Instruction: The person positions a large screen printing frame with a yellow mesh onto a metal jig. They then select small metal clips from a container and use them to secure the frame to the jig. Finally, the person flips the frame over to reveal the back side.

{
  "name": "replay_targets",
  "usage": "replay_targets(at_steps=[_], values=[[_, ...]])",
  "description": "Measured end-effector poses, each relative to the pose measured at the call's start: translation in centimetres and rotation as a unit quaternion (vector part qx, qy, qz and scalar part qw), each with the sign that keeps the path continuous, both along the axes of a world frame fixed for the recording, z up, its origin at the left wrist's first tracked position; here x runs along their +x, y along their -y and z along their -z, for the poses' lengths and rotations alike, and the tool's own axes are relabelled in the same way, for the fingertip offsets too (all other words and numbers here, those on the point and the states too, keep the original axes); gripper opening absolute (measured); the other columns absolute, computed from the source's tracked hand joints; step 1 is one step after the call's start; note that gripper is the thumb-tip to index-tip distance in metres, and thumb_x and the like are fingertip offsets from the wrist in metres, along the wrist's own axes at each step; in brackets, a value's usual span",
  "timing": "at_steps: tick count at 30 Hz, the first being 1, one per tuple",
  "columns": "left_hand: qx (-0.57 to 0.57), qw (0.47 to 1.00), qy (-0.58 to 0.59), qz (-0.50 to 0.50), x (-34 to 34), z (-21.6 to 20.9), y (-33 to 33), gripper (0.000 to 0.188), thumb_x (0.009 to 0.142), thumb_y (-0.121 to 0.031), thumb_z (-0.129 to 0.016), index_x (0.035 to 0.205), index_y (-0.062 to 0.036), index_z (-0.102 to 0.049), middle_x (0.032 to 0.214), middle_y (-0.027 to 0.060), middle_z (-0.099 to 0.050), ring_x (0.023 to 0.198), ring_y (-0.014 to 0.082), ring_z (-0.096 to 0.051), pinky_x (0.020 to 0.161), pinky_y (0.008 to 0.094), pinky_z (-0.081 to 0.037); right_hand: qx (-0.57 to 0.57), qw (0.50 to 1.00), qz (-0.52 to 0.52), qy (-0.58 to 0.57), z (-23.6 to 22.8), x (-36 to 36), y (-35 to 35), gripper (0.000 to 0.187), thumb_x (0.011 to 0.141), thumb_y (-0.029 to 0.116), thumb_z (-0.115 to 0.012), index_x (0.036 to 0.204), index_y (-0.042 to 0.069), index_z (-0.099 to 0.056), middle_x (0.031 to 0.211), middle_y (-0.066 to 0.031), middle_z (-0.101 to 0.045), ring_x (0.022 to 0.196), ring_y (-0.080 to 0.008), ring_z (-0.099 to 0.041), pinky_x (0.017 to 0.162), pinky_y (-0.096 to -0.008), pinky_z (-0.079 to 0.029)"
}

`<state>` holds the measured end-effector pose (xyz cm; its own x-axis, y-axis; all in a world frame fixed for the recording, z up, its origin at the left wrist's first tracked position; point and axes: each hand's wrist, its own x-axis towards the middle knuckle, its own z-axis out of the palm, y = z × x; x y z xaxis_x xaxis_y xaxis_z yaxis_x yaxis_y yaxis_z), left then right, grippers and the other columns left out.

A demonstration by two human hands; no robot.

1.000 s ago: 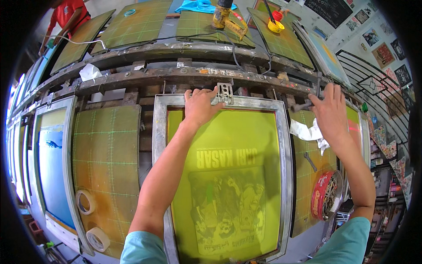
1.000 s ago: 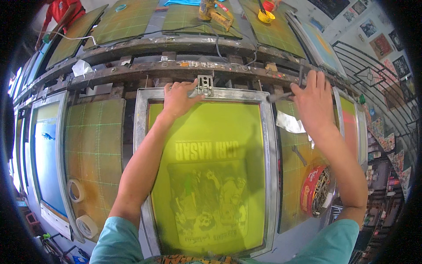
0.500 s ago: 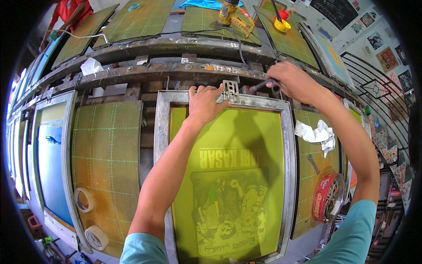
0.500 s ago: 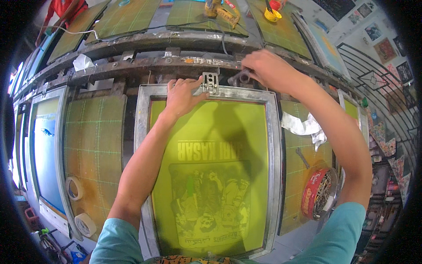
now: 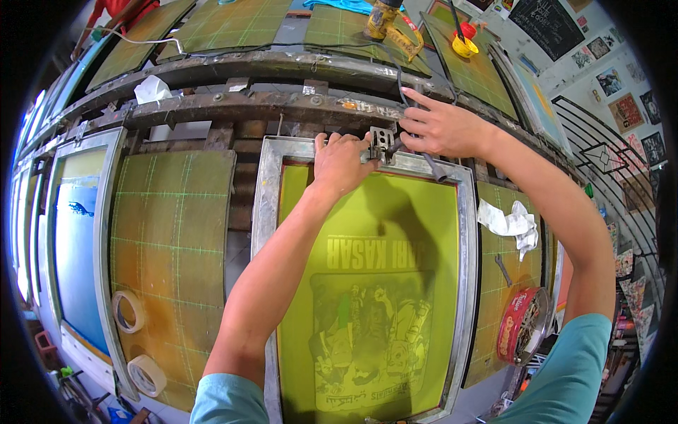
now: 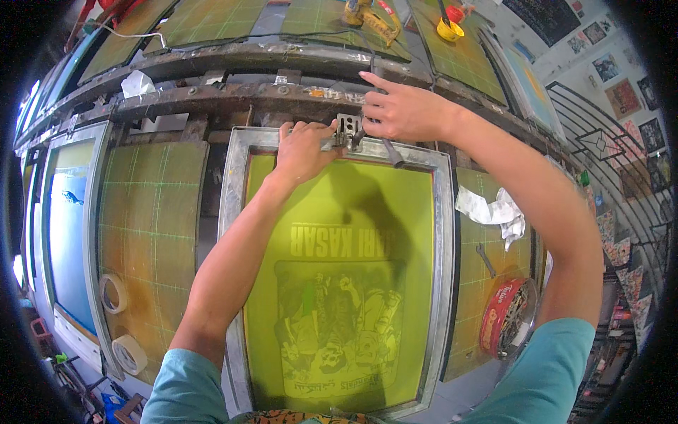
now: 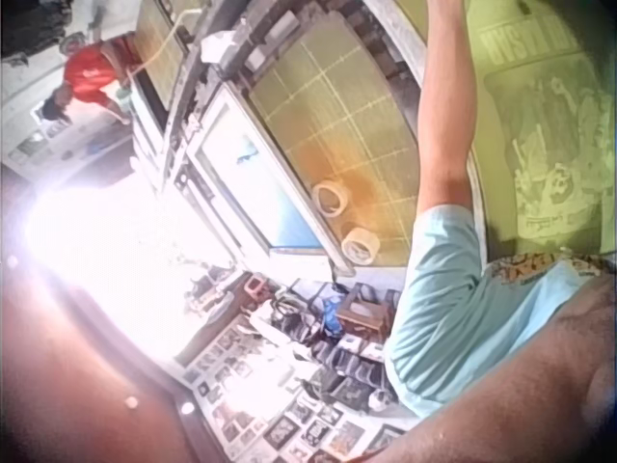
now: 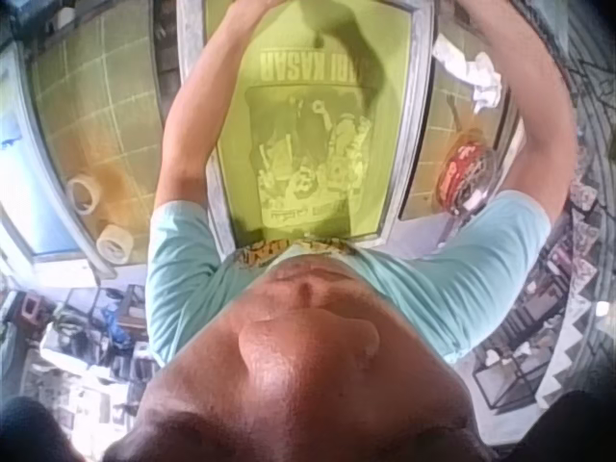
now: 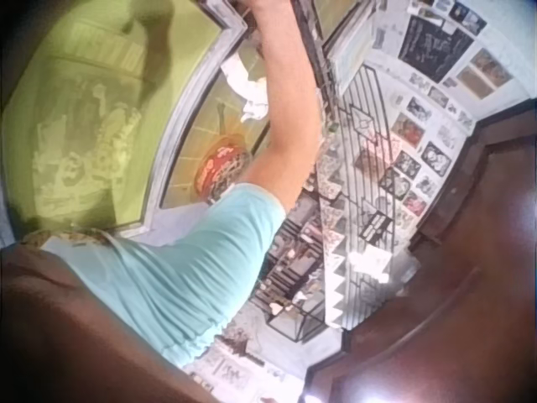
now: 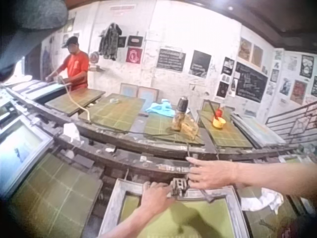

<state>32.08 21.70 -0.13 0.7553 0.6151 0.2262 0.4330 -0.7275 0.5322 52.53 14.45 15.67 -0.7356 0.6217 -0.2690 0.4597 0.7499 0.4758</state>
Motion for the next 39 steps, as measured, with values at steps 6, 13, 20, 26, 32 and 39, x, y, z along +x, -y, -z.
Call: replay_targets(at_steps=[6,13,20,26,32,39], values=[[0.009,1.000,-0.021,-0.010,-0.3,-0.1,-0.3,0.059,0.087,-0.046,-0.072,0.138,-0.0181,-0.062,0.120,0.0088,-0.069,0.118,0.0274,-0.058,0.112,0.0504,-0.029,-0.093,0.917,0.382,-0.072,-0.1,-2.5,-1.0,0.023,0.092,0.023,-0.063,0.085,0.001,-0.067,0.080,-0.0126,-0.069,0.083,-0.0322,-0.069,0.081,-0.0437,-0.056],[0.023,0.999,-0.023,-0.010,0.3,0.1,0.1,0.060,0.087,-0.047,-0.072,0.139,-0.0194,-0.061,0.120,0.0075,-0.069,0.118,0.0268,-0.058,0.110,0.0501,-0.030,-0.168,0.745,0.619,-0.181,-1.0,-5.4,-2.2,0.034,0.099,0.027,-0.060,0.086,-0.004,-0.069,0.071,-0.0144,-0.071,0.075,-0.0367,-0.070,0.076,-0.0478,-0.056],[-0.001,1.000,-0.028,-0.009,0.1,-0.5,0.0,0.065,0.085,-0.050,-0.073,0.140,-0.0193,-0.060,0.125,0.0084,-0.068,0.118,0.0287,-0.059,0.112,0.0527,-0.030,-0.051,0.976,0.198,-0.075,-0.4,-2.5,-0.5,0.024,0.082,0.010,-0.066,0.106,0.012,-0.065,0.095,-0.0064,-0.064,0.104,-0.0268,-0.061,0.118,-0.0514,-0.033],[-0.007,1.000,-0.026,-0.008,0.0,-0.5,0.0,0.063,0.085,-0.048,-0.073,0.138,-0.0179,-0.062,0.123,0.0080,-0.069,0.118,0.0271,-0.058,0.112,0.0519,-0.030,0.015,0.998,0.032,0.049,0.2,-2.1,-1.2,0.012,0.087,0.015,-0.062,0.098,0.013,-0.065,0.089,-0.0006,-0.066,0.105,-0.0212,-0.062,0.121,-0.0493,-0.030],[0.007,1.000,-0.019,-0.017,-0.1,-0.3,0.0,0.060,0.084,-0.045,-0.075,0.137,-0.0177,-0.063,0.122,0.0077,-0.069,0.119,0.0267,-0.058,0.112,0.0506,-0.029,-0.178,0.917,0.347,-0.086,-0.7,-3.4,-3.3,0.020,0.097,0.022,-0.058,0.092,0.004,-0.066,0.082,-0.0064,-0.072,0.083,-0.0255,-0.069,0.092,-0.0450,-0.052],[0.008,0.985,0.166,-0.056,0.9,-1.1,1.5,0.041,0.081,-0.039,-0.079,0.113,-0.0118,-0.076,0.118,0.0042,-0.070,0.114,0.0250,-0.061,0.107,0.0482,-0.033,-0.307,0.661,0.660,-0.182,-0.4,-5.9,-4.7,0.049,0.108,0.034,-0.044,0.102,-0.011,-0.062,0.075,-0.0142,-0.073,0.053,-0.0242,-0.066,0.052,-0.0383,-0.057]])
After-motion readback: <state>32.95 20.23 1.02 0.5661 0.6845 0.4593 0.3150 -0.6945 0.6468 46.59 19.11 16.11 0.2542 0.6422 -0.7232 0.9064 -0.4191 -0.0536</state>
